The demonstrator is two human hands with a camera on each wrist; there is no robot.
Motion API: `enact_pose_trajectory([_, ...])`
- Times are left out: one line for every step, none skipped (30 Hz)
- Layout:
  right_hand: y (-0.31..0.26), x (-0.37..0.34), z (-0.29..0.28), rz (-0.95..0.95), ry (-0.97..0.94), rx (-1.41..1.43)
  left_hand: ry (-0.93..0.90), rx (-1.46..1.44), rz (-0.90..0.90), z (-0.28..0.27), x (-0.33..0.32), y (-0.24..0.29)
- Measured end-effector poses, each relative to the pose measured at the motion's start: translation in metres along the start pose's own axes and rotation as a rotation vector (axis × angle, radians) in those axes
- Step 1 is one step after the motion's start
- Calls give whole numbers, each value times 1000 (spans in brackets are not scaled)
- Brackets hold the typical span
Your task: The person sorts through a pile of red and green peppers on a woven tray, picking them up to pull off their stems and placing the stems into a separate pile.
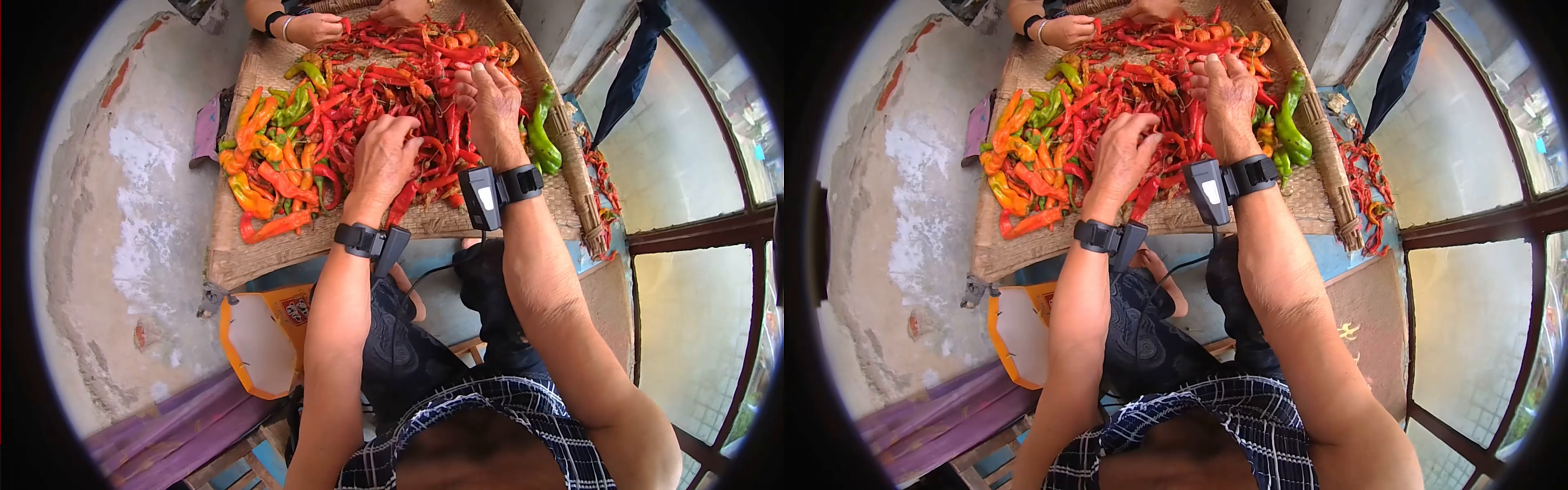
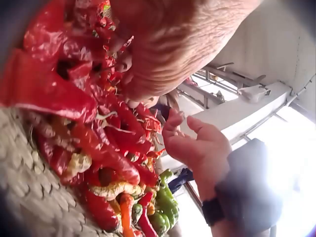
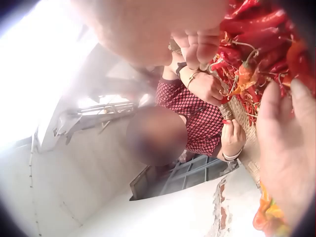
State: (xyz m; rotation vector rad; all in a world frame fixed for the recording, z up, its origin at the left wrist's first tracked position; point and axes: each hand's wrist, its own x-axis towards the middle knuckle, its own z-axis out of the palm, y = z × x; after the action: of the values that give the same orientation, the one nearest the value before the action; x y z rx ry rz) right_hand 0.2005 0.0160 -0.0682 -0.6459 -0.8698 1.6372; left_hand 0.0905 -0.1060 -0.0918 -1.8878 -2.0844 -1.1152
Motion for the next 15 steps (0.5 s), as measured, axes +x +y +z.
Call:
enact_pose_trajectory([-1,0,-1,-1,-6,-5,7,-2,-3,6,0,3])
enact_pose_trajectory([-1,0,-3,21,-51,-66,-57,86,37,13,0,3])
enact_pose_trajectory([-2,-3,-3,42,-92,-126,-123,173,79,15,1,4])
enact_pose_trajectory([-5,-5,-3,17,-159,-212,-64,200,109,16,3,4])
enact_pose_trajectory([-6,-6,-4,15,-157,-215,-63,197,110,16,5,2])
enact_pose_trajectory([-8,-6,-4,-37,-227,-335,15,23,-18,9,10,1])
enact_pose_trajectory([-8,-7,-4,-89,-298,-452,93,-149,-144,4,13,-3])
enact_pose_trajectory([-9,-8,-4,-137,-326,-574,137,-402,-304,1,15,-10])
enact_pose_trajectory([-6,-9,-3,-136,-326,-571,148,-720,-398,-5,14,-15])
enact_pose_trajectory([-2,-10,-1,-150,-467,-660,167,-829,-450,-10,13,-18])
enact_pose_trajectory([2,-11,1,-163,-605,-747,183,-939,-502,-14,10,-19])
enact_pose_trajectory([7,-12,2,-138,-685,-795,180,-963,-516,-15,8,-22])
enact_pose_trajectory([14,-15,4,-270,-766,-839,172,-961,-517,-14,6,-23])
enact_pose_trajectory([20,-16,7,-209,-795,-830,144,-1023,-497,-13,5,-25])
enact_pose_trajectory([23,-17,10,-149,-826,-821,119,-1084,-476,-14,5,-24])
